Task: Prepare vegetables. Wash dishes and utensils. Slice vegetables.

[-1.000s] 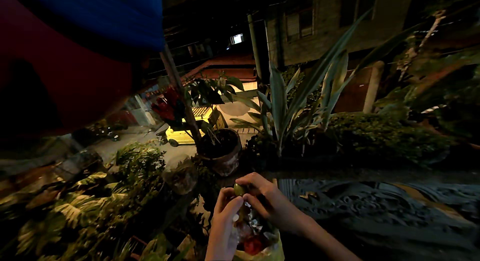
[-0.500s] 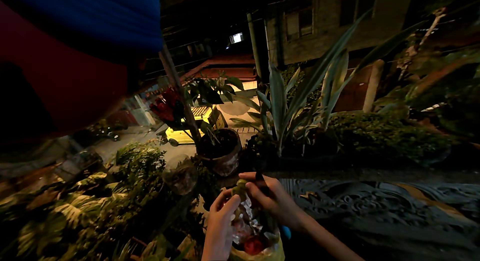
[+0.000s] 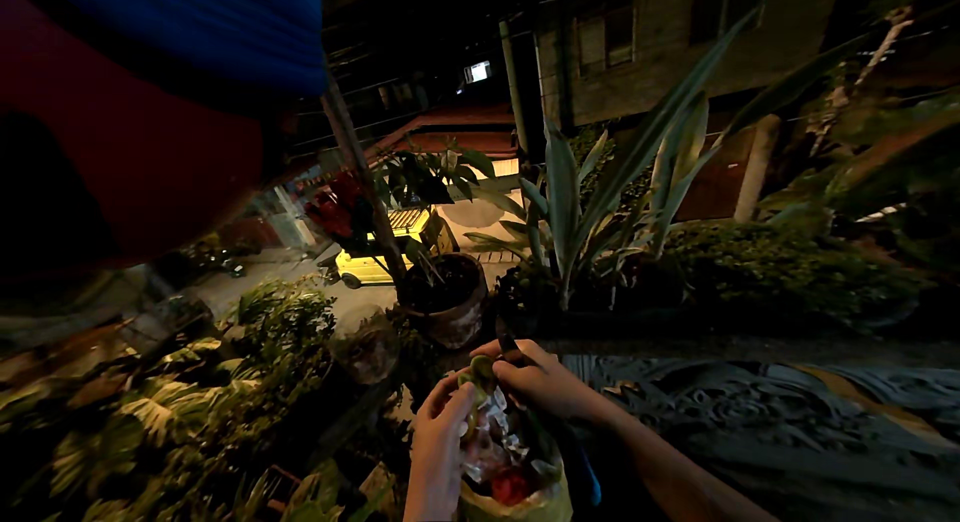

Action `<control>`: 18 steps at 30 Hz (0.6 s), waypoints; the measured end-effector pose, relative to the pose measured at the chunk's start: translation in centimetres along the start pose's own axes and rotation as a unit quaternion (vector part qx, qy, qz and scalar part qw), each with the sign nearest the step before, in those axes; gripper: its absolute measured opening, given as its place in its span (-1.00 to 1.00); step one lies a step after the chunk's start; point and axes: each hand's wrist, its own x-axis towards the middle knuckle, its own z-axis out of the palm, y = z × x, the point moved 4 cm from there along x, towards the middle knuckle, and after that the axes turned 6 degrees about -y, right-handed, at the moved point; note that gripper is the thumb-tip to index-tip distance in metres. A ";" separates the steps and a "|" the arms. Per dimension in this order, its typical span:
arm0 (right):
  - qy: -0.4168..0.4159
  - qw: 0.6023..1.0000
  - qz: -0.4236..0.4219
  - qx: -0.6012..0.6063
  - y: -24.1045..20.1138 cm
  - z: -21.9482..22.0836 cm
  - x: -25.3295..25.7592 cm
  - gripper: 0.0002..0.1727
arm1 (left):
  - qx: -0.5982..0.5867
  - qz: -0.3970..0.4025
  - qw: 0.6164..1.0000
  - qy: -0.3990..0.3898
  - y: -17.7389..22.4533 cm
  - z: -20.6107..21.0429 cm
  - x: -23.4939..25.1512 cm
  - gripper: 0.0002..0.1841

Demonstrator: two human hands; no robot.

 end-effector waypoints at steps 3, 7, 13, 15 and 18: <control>-0.016 0.994 -0.055 -0.091 -0.2 -0.3 0.6 -0.55 | 0.019 -0.027 0.999 -0.037 -0.5 -0.3 0.2 -0.63; -0.090 0.977 0.011 -0.191 -2.5 -0.4 1.2 -0.57 | -0.090 -0.062 0.988 -0.112 -2.0 -1.2 0.6 -0.63; -0.180 0.932 -0.007 -0.315 -4.3 0.8 1.7 -0.60 | -0.141 -0.102 0.978 -0.115 -2.8 -1.4 1.4 -0.51; -0.183 0.925 -0.026 -0.331 -4.3 1.1 1.7 -0.63 | -0.126 -0.100 0.980 -0.117 -2.7 -1.3 1.4 -0.58; -0.155 0.937 -0.031 -0.310 -3.8 1.0 1.6 -0.63 | -0.159 -0.087 0.980 -0.075 -2.8 -1.0 1.5 -0.62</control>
